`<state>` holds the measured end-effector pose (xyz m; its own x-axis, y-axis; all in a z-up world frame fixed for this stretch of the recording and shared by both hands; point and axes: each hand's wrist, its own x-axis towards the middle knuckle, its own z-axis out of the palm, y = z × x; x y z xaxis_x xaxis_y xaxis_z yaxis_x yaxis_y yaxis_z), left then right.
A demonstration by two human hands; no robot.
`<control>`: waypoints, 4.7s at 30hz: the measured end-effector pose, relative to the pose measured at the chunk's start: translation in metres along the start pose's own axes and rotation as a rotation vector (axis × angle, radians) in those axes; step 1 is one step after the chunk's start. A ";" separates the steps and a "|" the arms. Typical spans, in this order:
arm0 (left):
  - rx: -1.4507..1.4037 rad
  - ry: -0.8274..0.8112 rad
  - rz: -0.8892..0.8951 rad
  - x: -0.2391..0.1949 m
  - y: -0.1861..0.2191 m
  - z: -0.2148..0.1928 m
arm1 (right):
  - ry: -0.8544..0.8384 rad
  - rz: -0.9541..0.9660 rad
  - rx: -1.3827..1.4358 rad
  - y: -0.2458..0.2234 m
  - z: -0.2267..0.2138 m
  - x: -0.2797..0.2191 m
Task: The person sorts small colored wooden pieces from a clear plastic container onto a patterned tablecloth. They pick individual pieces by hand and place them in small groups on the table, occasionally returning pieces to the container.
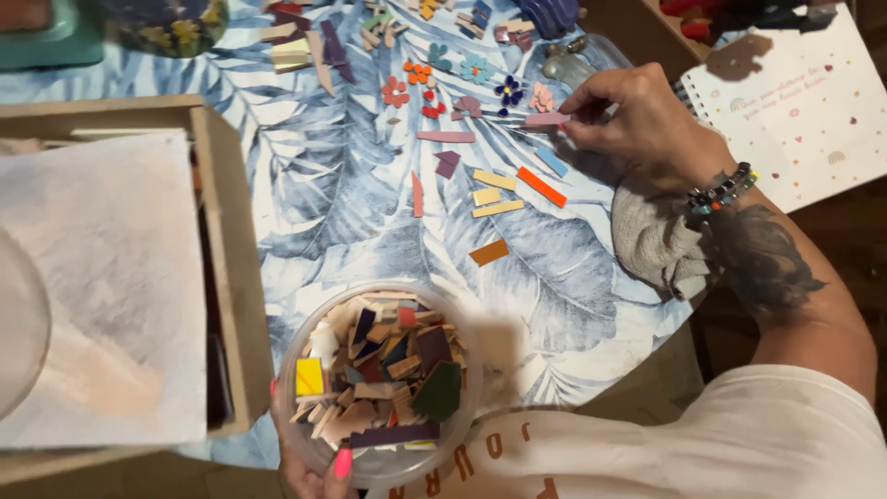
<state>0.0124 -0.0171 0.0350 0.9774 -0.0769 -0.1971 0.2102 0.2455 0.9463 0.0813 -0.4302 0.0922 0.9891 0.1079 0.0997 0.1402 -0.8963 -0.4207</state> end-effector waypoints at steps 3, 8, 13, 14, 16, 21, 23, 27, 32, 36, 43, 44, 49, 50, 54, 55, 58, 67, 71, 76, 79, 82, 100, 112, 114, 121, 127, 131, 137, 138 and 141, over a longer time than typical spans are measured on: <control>-0.012 -0.060 0.131 0.005 0.004 0.003 | -0.033 -0.147 0.031 -0.031 -0.002 0.022; 0.046 -0.192 0.400 0.009 0.003 0.001 | -0.253 -0.337 0.085 -0.085 0.016 0.065; 0.188 -0.141 0.373 0.006 -0.003 -0.007 | -0.462 -0.426 0.061 -0.114 0.043 0.099; 0.190 -0.131 0.379 0.008 0.006 -0.003 | -0.463 -0.437 0.061 -0.115 0.044 0.103; 0.202 -0.216 0.562 0.013 0.024 0.005 | -0.525 -0.281 0.023 -0.120 0.043 0.112; 0.161 -0.155 0.290 0.003 0.020 -0.005 | -0.390 -0.373 0.023 -0.112 0.054 0.113; 0.115 -0.167 0.250 0.000 0.028 -0.003 | -0.330 -0.449 0.018 -0.110 0.057 0.109; 0.040 -0.183 0.343 0.000 0.025 -0.008 | -0.232 -0.406 -0.021 -0.134 0.049 0.095; 0.030 -0.203 0.385 -0.003 0.016 -0.011 | -0.217 -0.482 0.026 -0.192 0.024 0.062; -0.018 -0.199 0.455 -0.008 0.020 -0.006 | -0.234 -0.341 0.288 -0.235 0.009 0.038; 0.010 -0.190 0.528 -0.010 0.008 -0.008 | -0.231 -0.450 0.398 -0.247 0.011 0.017; 0.005 -0.179 0.531 -0.011 0.009 -0.007 | -0.239 -0.459 0.393 -0.247 0.012 0.015; 0.052 -0.208 0.600 -0.006 -0.003 -0.011 | -0.246 -0.584 0.420 -0.234 0.020 0.006; 0.051 -0.194 0.574 -0.009 -0.002 -0.012 | -0.271 -0.573 0.434 -0.233 0.016 0.004; -0.068 -0.323 0.510 -0.010 -0.004 -0.013 | -0.161 -0.729 0.216 -0.228 0.004 -0.002; -0.077 -0.329 0.523 -0.008 -0.004 -0.014 | -0.154 -0.680 0.208 -0.226 0.001 -0.002; -0.178 -0.347 0.448 -0.007 -0.009 -0.013 | -0.194 -0.645 0.141 -0.217 0.004 0.004; -0.045 -0.289 0.467 -0.006 -0.007 -0.017 | -0.266 -0.807 0.137 -0.247 0.039 0.005; 0.013 -0.277 0.481 -0.009 -0.002 -0.018 | -0.228 -0.865 -0.072 -0.260 0.059 -0.008; -0.079 -0.329 0.501 -0.008 0.000 -0.019 | -0.468 -0.742 -0.350 -0.260 0.059 -0.025; -0.048 -0.341 0.529 -0.007 0.000 -0.021 | -0.560 -0.787 -0.381 -0.255 0.051 -0.035; -0.102 -0.344 0.538 -0.004 -0.008 -0.022 | -0.580 -0.805 -0.414 -0.253 0.048 -0.042; 0.073 -0.369 0.578 -0.015 0.021 -0.019 | -0.266 -0.797 -0.347 -0.267 0.075 -0.021; -0.074 -0.407 0.573 -0.007 0.001 -0.024 | -0.547 -0.799 -0.390 -0.256 0.046 -0.037; -0.054 -0.404 0.588 -0.006 0.001 -0.024 | -0.573 -0.793 -0.384 -0.256 0.044 -0.036; -0.101 -0.415 0.589 -0.005 -0.003 -0.024 | -0.591 -0.903 -0.224 -0.263 0.028 -0.030; -0.113 -0.418 0.571 -0.007 0.002 -0.023 | -0.320 -0.657 -0.155 -0.270 0.031 -0.024; -0.140 -0.429 0.569 -0.008 0.004 -0.022 | -0.222 -0.667 -0.251 -0.268 0.055 -0.020; 0.065 -0.371 0.600 -0.008 0.008 -0.022 | -0.073 -0.562 -0.350 -0.261 0.092 -0.024; 0.043 -0.359 0.610 -0.006 0.004 -0.022 | -0.016 -0.532 -0.344 -0.254 0.099 -0.024; 0.023 -0.349 0.629 -0.003 0.002 -0.022 | 0.030 -0.497 -0.328 -0.248 0.105 -0.023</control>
<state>0.0105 0.0044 0.0319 0.8475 -0.2335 0.4766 -0.3941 0.3245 0.8599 0.0283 -0.1653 0.0991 0.8062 0.5406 0.2404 0.5603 -0.8281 -0.0170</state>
